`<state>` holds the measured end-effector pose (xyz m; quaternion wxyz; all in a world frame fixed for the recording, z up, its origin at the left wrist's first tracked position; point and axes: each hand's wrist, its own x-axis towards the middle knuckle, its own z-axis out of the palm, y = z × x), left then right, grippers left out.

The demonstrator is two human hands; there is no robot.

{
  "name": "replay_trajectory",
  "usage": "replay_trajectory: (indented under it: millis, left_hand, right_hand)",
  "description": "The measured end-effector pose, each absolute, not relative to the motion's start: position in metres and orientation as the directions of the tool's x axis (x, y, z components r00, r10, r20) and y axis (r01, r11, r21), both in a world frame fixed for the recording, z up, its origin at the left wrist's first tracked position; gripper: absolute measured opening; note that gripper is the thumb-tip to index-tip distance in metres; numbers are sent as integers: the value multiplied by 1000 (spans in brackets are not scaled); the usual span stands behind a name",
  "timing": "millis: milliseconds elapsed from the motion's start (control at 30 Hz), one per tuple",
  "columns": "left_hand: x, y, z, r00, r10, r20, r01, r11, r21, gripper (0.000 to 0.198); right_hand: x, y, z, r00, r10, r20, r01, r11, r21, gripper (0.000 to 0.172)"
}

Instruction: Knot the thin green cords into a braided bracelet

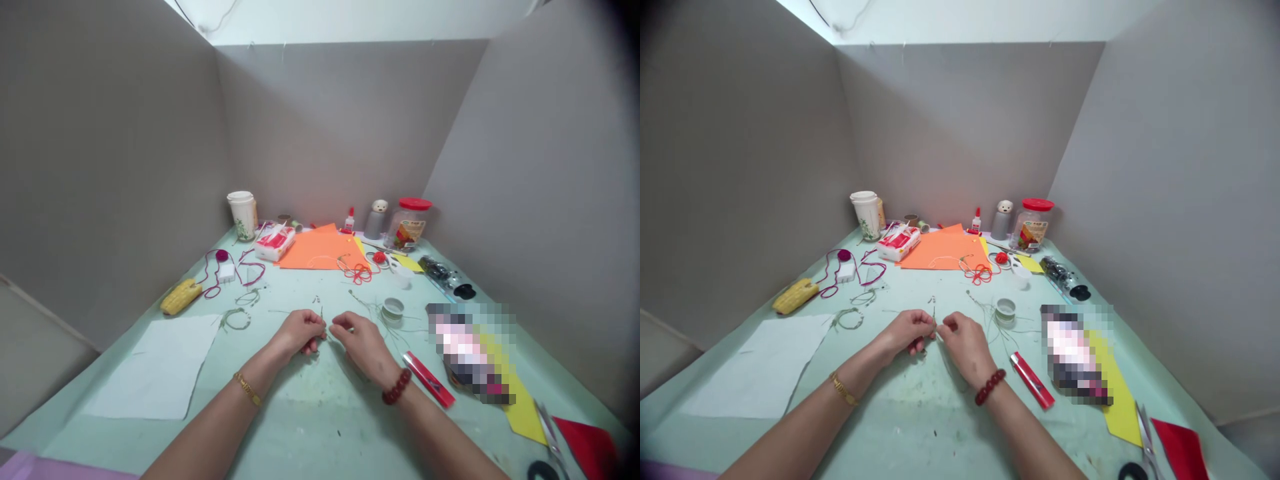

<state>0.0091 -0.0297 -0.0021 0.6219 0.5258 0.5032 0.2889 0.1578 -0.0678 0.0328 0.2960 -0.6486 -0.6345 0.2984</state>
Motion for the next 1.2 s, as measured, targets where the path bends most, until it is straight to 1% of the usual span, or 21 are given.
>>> replay_trajectory:
  millis: [100, 200, 333, 500, 700, 800, 867, 1000, 1067, 1133, 1200]
  left_hand:
    - [8, -29, -2, 344, 883, -318, 164, 278, 947, 12]
    - [8, -29, -3, 360, 880, -311, 163, 269, 949, 14]
    - [9, -31, -1, 358, 880, -312, 184, 261, 948, 18]
    - [8, -31, -2, 346, 883, -317, 194, 263, 945, 21]
    - [10, -28, -6, 336, 890, -308, 208, 249, 946, 24]
    - [11, -28, -5, 316, 892, -323, 262, 245, 933, 26]
    - [11, -28, -5, 313, 889, -333, 306, 237, 922, 28]
    - [9, -24, -7, 348, 881, -322, 328, 207, 922, 30]
    - [8, -24, -9, 357, 875, -327, 340, 205, 918, 28]
    - [8, -24, -9, 342, 877, -338, 354, 213, 911, 26]
    - [9, -24, -10, 318, 885, -339, 352, 222, 909, 23]
  right_hand:
    - [147, -56, 23, 20, 983, -182, 574, -160, -803, 15]
    - [147, -54, 18, -12, 961, -275, 511, -230, -828, 11]
    - [151, -57, 17, -27, 959, -282, 481, -235, -845, 10]
    - [154, -56, 17, -28, 945, -326, 401, -288, -870, 9]
    - [146, -47, 14, 25, 959, -282, 403, -268, -875, 18]
    - [142, -43, 13, -10, 949, -316, 337, -294, -894, 15]
    - [141, -42, 13, 14, 949, -314, 324, -302, -897, 14]
    - [143, -41, 12, 56, 951, -305, 298, -308, -904, 12]
    - [145, -41, 11, 42, 951, -307, 258, -307, -916, 14]
    - [146, -41, 10, 8, 946, -323, 181, -319, -930, 17]
    - [147, -40, 8, -15, 941, -338, 109, -334, -936, 14]
